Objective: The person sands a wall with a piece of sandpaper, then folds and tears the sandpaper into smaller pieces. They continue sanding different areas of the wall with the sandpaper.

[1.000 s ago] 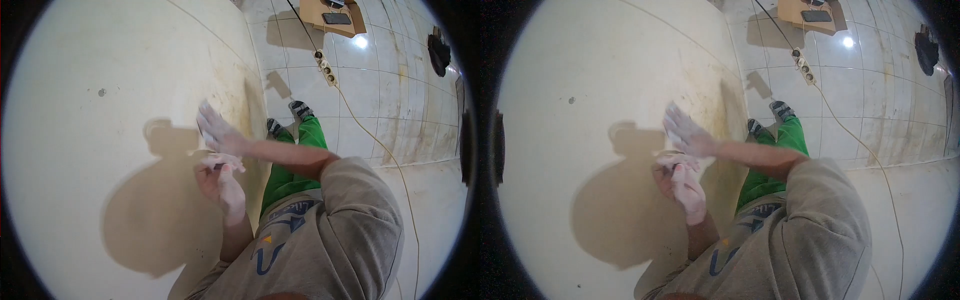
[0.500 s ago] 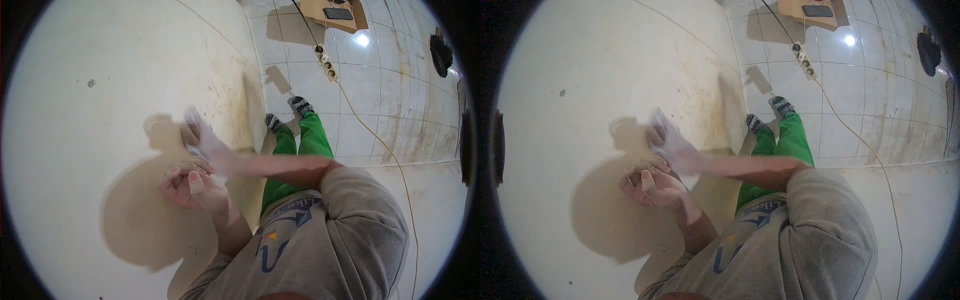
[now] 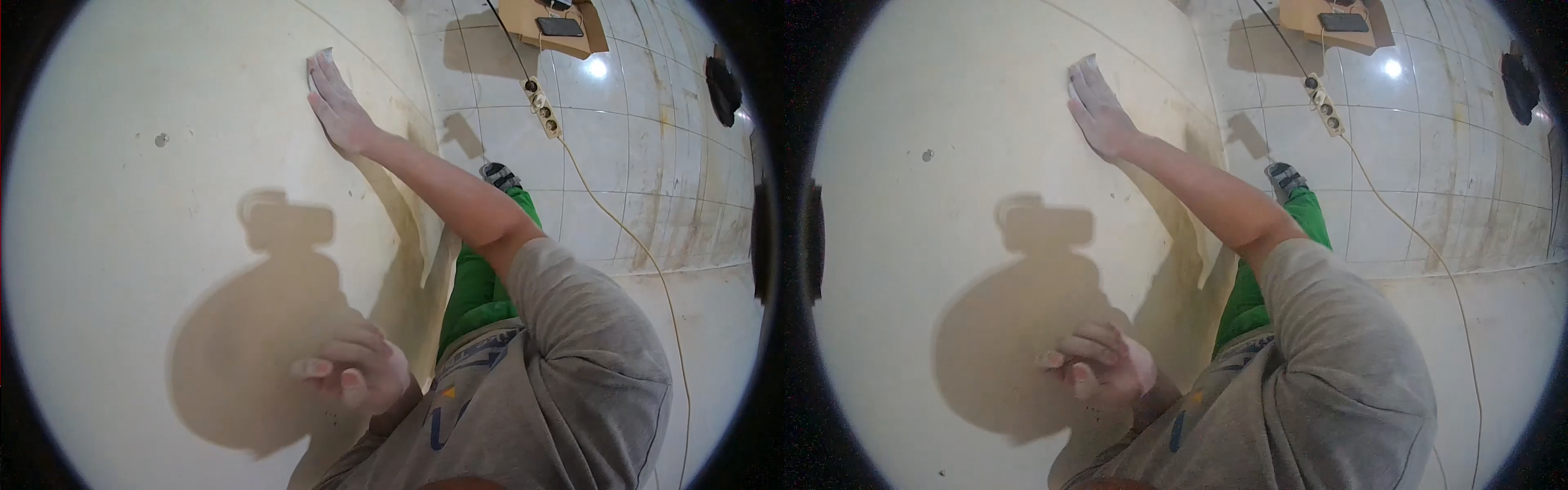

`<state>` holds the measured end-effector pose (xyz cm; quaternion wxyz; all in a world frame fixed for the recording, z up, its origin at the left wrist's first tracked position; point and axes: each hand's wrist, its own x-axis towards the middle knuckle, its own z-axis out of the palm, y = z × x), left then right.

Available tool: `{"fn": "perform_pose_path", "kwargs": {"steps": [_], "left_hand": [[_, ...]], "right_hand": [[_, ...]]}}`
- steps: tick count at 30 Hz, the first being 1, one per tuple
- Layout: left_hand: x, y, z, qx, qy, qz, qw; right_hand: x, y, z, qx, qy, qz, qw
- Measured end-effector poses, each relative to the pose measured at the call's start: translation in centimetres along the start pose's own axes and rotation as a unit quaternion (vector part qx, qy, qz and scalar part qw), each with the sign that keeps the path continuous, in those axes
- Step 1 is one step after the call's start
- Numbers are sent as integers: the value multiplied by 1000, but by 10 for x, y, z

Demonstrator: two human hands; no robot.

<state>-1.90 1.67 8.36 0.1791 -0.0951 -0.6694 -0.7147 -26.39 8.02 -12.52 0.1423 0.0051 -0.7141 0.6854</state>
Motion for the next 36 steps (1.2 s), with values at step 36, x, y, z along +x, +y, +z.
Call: {"fn": "perform_pose_path", "kwargs": {"steps": [36], "left_hand": [[29, -39, -7, -84, -3, -91, 992]], "right_hand": [[6, 13, 5, 78, 55, 70, 993]]}}
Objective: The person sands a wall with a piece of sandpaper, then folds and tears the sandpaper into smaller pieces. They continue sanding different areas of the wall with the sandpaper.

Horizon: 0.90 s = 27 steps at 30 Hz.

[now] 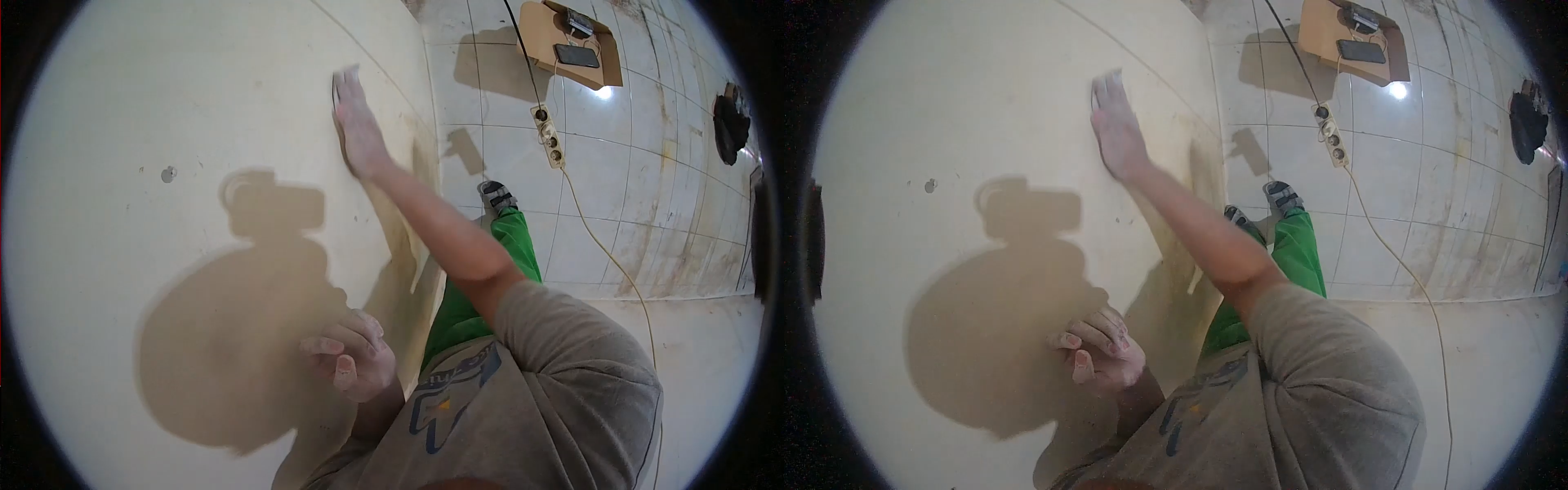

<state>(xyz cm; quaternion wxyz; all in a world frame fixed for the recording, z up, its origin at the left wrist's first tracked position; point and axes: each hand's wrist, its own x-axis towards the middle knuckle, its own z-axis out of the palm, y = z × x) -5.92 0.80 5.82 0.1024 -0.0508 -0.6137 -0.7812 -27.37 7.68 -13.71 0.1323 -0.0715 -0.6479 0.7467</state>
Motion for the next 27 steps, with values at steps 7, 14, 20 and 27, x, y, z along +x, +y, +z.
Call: {"fn": "perform_pose_path", "kwargs": {"steps": [7, 14, 20, 27], "left_hand": [[2, -14, -9, 109, -61, 64, 990], [23, -27, 13, 279, -154, -10, 948], [30, -35, 0, 172, -41, 38, 984], [43, -46, -8, 200, -2, -16, 980]], "right_hand": [[-164, -7, 17, 77, -64, 59, 993], [-85, -1, -13, -17, -73, 4, 997], [36, 26, -27, 60, -57, 41, 996], [-192, 12, -1, 74, -129, 240, 959]]}}
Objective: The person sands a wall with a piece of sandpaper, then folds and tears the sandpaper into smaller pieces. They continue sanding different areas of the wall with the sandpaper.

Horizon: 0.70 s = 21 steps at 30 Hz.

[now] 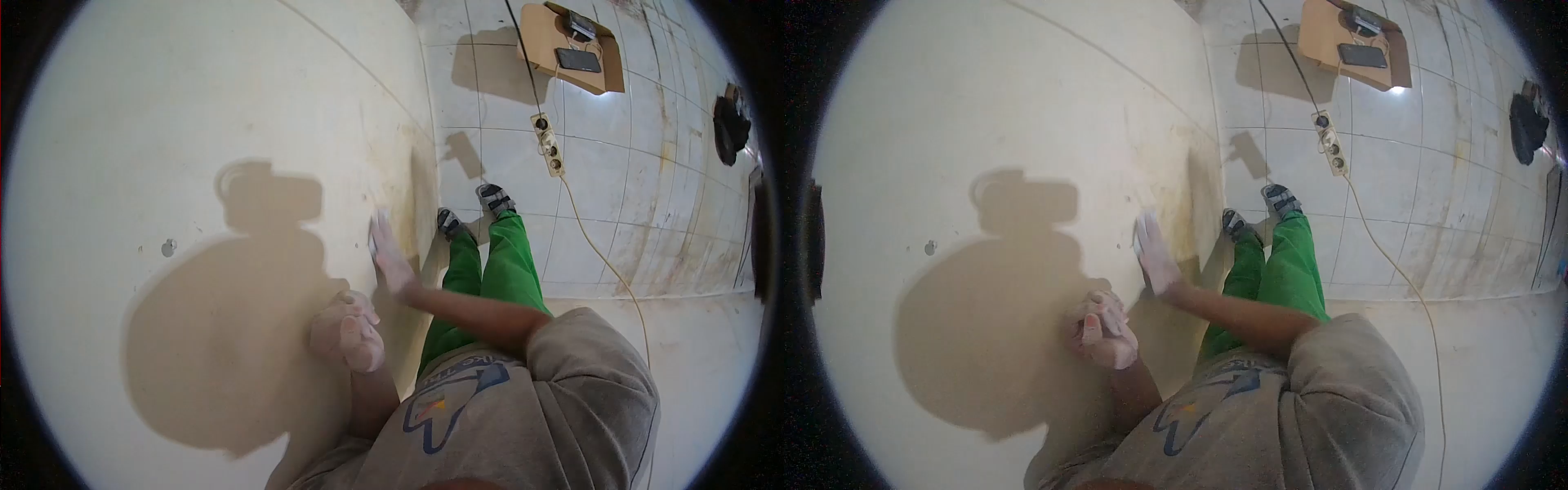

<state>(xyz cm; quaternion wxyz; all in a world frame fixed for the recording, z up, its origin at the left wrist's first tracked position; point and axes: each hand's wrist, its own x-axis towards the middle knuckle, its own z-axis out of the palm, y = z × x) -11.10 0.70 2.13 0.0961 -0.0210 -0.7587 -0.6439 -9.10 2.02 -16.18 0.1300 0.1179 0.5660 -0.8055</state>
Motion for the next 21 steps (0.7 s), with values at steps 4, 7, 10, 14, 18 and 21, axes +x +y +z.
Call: {"fn": "perform_pose_path", "kwargs": {"steps": [4, 7, 10, 14, 18, 21], "left_hand": [[18, 17, 12, 108, -90, 88, 986], [22, 24, 12, 131, -134, 103, 977], [16, 17, 8, 126, -140, 86, 978], [7, 14, 11, 147, -146, 89, 974], [-2, 8, 7, 38, -119, 11, 992], [0, 10, 6, -13, -126, -41, 991]], "right_hand": [[-34, 8, -16, -175, -79, -188, 963], [64, -23, -30, -274, 2, -184, 944], [181, -79, -71, -138, 62, -246, 957], [219, -110, -83, -135, 35, -233, 963], [125, -56, -47, -20, 11, -217, 976], [31, -3, -9, -28, 10, -115, 993]]}}
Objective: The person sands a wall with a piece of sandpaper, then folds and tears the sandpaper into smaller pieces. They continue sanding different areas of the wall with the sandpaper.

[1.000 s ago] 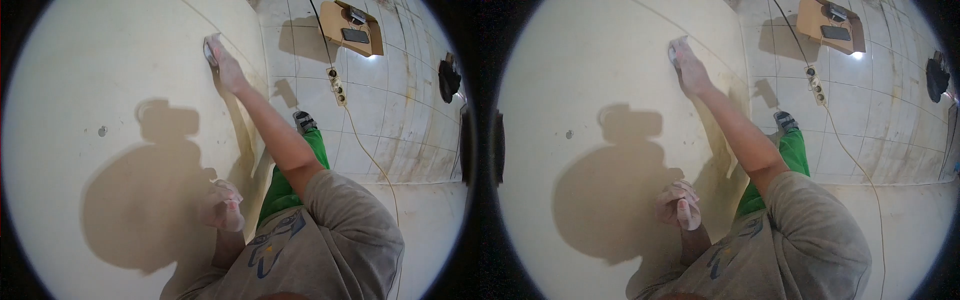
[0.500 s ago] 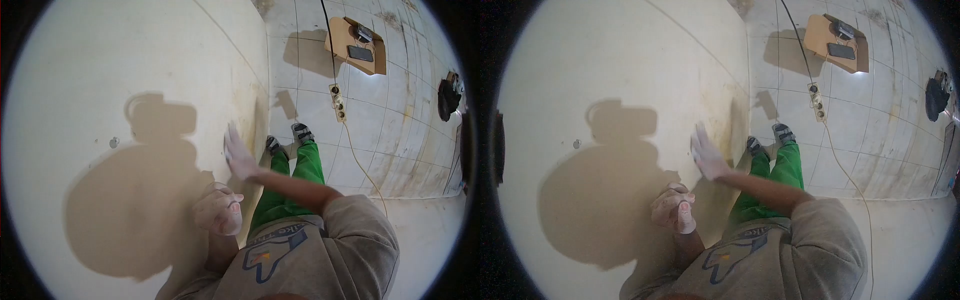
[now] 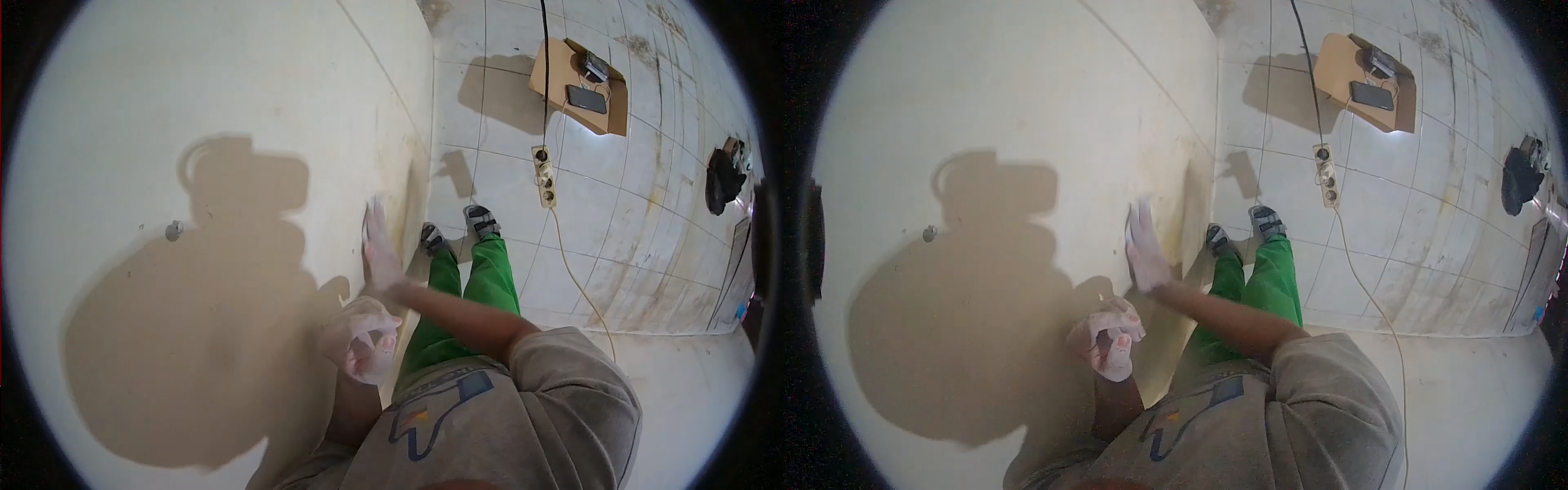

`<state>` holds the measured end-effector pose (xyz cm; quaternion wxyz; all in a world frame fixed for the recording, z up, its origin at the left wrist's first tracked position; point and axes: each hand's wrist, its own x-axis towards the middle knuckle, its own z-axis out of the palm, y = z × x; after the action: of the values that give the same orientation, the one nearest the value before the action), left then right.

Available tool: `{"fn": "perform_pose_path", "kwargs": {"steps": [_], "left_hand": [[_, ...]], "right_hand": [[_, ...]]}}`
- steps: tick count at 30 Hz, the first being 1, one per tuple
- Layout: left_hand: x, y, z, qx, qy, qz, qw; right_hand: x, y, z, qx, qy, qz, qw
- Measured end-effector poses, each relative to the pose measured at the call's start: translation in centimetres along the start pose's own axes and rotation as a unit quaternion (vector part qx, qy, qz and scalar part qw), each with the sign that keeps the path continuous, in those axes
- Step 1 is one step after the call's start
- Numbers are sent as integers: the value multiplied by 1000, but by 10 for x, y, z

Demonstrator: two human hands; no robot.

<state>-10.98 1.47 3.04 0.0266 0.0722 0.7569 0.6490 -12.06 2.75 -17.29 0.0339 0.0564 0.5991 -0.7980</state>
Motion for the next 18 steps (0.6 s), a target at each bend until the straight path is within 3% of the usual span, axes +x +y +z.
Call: {"fn": "perform_pose_path", "kwargs": {"steps": [4, 8, 9, 11, 14, 18], "left_hand": [[8, -1, 4, 17, 1, -2, 1000], [5, -4, -4, 45, 9, 28, 999], [3, 0, -6, 51, 14, 7, 999], [1, 7, -11, 72, 10, 15, 997], [-5, 7, -22, 65, 5, 25, 998], [-2, 11, -28, 50, 2, 29, 998]], "right_hand": [[-22, 4, 6, -71, 3, -29, 997], [115, -16, -31, -97, 74, -44, 992], [154, -19, -46, -62, 91, -61, 992], [214, -34, -77, 238, 46, 87, 966], [243, -1, -90, 185, 46, 55, 980], [165, -5, -56, 276, 74, 78, 955]]}}
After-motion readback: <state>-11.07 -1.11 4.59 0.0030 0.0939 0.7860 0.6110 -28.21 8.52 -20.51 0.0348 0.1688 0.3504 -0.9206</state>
